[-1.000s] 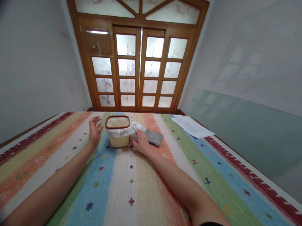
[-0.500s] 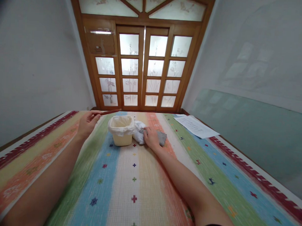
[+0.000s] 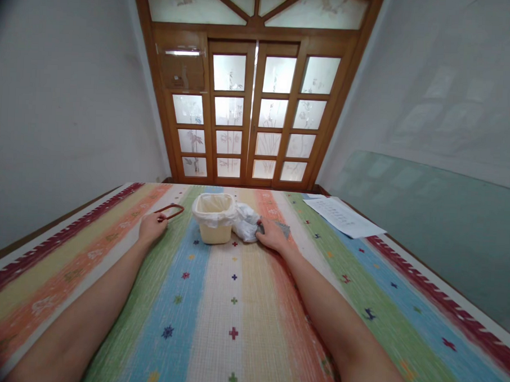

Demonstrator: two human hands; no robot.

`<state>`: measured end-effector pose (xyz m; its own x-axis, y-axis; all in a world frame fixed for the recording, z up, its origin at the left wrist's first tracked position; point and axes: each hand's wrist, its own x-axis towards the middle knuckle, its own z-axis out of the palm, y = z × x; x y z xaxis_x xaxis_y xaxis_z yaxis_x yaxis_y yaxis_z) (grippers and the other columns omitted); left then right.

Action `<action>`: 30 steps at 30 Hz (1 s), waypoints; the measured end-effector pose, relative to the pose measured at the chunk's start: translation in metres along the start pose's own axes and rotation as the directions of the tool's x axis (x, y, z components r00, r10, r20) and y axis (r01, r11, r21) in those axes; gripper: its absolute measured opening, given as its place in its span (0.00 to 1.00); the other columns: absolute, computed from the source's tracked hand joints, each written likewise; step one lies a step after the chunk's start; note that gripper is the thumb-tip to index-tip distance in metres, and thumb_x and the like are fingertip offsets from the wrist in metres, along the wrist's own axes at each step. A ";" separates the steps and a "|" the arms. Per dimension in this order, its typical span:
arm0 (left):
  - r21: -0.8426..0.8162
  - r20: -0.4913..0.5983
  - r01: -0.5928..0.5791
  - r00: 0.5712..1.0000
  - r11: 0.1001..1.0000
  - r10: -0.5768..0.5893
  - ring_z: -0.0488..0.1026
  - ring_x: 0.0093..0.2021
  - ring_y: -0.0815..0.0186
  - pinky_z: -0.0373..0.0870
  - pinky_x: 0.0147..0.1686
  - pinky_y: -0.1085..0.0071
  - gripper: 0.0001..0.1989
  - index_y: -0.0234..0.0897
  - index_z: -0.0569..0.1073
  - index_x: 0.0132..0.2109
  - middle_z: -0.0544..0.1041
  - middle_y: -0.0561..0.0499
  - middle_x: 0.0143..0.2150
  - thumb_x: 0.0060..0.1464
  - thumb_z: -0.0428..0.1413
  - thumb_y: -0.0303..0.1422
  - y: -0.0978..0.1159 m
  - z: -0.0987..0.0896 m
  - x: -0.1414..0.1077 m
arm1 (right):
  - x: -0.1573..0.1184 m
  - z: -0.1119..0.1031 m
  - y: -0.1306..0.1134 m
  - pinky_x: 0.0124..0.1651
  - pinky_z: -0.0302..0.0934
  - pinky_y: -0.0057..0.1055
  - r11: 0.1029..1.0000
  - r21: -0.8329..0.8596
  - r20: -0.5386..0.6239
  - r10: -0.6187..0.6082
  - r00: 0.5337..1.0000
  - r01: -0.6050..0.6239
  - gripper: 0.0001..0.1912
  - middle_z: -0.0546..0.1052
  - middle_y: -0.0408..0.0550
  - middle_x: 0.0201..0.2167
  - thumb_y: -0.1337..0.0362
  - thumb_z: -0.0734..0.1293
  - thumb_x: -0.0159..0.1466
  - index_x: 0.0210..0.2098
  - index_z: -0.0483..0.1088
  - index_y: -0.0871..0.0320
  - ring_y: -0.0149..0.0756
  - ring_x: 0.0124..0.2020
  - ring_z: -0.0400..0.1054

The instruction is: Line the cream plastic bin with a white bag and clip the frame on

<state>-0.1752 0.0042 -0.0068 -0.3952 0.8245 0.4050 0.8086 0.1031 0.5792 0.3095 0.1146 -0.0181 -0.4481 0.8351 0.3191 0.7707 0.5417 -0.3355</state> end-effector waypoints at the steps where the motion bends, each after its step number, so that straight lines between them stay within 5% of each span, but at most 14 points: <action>1: 0.043 -0.040 -0.016 0.999 0.999 0.018 0.75 0.48 0.47 0.66 0.55 0.53 0.12 0.38 0.79 0.38 0.82 0.40 0.39 0.52 0.56 0.39 0.001 0.001 0.000 | 0.000 0.001 -0.001 0.56 0.61 0.34 1.000 -0.005 -0.021 0.001 1.000 -0.001 0.21 0.78 0.54 0.52 0.64 0.68 0.60 0.53 0.71 0.57 0.43 0.52 0.71; 5: 0.055 -0.143 -0.121 0.981 0.991 0.128 0.74 0.51 0.48 0.63 0.59 0.51 0.14 0.38 0.79 0.41 0.81 0.39 0.46 0.55 0.54 0.41 0.022 0.007 0.001 | 0.000 0.001 -0.011 0.57 0.60 0.37 1.000 0.005 -0.136 0.020 0.991 -0.020 0.16 0.78 0.54 0.50 0.66 0.64 0.65 0.52 0.71 0.57 0.42 0.52 0.71; 8: -0.179 -0.032 -0.189 0.982 0.965 0.186 0.75 0.49 0.53 0.67 0.57 0.56 0.18 0.39 0.79 0.41 0.82 0.43 0.45 0.59 0.52 0.46 0.054 0.016 -0.002 | -0.002 -0.002 -0.024 0.59 0.60 0.39 0.999 0.037 -0.243 0.003 0.970 0.007 0.14 0.78 0.55 0.49 0.65 0.60 0.68 0.50 0.72 0.57 0.43 0.53 0.70; 11: -0.465 0.158 -0.101 0.968 0.880 0.195 0.76 0.49 0.54 0.70 0.54 0.56 0.23 0.39 0.79 0.42 0.82 0.44 0.46 0.63 0.47 0.51 0.088 0.025 -0.009 | -0.005 -0.003 -0.040 0.62 0.59 0.42 0.992 0.065 -0.304 -0.085 0.949 0.110 0.15 0.76 0.55 0.53 0.61 0.60 0.71 0.52 0.73 0.56 0.44 0.56 0.68; 15: -0.675 0.166 0.013 0.977 0.738 0.135 0.76 0.53 0.55 0.73 0.51 0.58 0.25 0.38 0.75 0.50 0.80 0.44 0.53 0.64 0.48 0.53 0.123 0.028 -0.017 | -0.007 0.003 -0.061 0.67 0.56 0.46 0.968 0.137 -0.305 -0.161 0.939 0.211 0.20 0.73 0.57 0.60 0.55 0.60 0.72 0.58 0.71 0.57 0.47 0.62 0.65; 20: -0.683 -0.006 -0.141 0.982 0.717 0.188 0.69 0.64 0.53 0.67 0.62 0.53 0.26 0.41 0.69 0.61 0.74 0.41 0.63 0.60 0.58 0.45 0.145 0.018 -0.023 | 0.001 0.012 -0.089 0.73 0.51 0.45 0.849 0.481 -0.264 -0.097 0.960 0.218 0.28 0.68 0.55 0.66 0.52 0.56 0.73 0.68 0.62 0.56 0.43 0.69 0.59; 23: -0.608 -0.048 -0.243 0.961 0.755 0.271 0.66 0.67 0.53 0.63 0.65 0.51 0.26 0.44 0.68 0.64 0.71 0.43 0.66 0.60 0.59 0.41 0.153 0.011 -0.028 | 0.010 0.011 -0.104 0.74 0.49 0.44 0.770 0.618 -0.265 0.010 0.964 0.161 0.27 0.70 0.51 0.64 0.51 0.54 0.73 0.66 0.66 0.53 0.40 0.71 0.57; 27: -0.492 -0.086 -0.390 0.912 0.779 0.402 0.71 0.62 0.53 0.60 0.66 0.50 0.12 0.42 0.77 0.49 0.77 0.45 0.56 0.61 0.57 0.38 0.162 0.004 -0.033 | 0.021 -0.003 -0.112 0.69 0.57 0.43 0.742 0.652 -0.335 0.097 0.937 0.157 0.23 0.77 0.51 0.57 0.58 0.55 0.71 0.59 0.72 0.54 0.41 0.63 0.66; 30: -0.453 -0.130 -0.406 0.911 0.794 0.392 0.74 0.55 0.54 0.65 0.62 0.51 0.08 0.41 0.77 0.40 0.80 0.46 0.48 0.62 0.56 0.38 0.163 0.002 -0.033 | 0.029 -0.022 -0.114 0.66 0.60 0.43 0.757 0.631 -0.442 0.172 0.880 0.169 0.23 0.79 0.52 0.54 0.61 0.55 0.69 0.58 0.73 0.56 0.42 0.60 0.68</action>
<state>-0.0295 -0.0055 0.0731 -0.0999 0.7187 0.6881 0.6049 -0.5052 0.6155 0.2183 0.0753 0.0489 -0.0613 0.7859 0.6153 0.2220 0.6117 -0.7593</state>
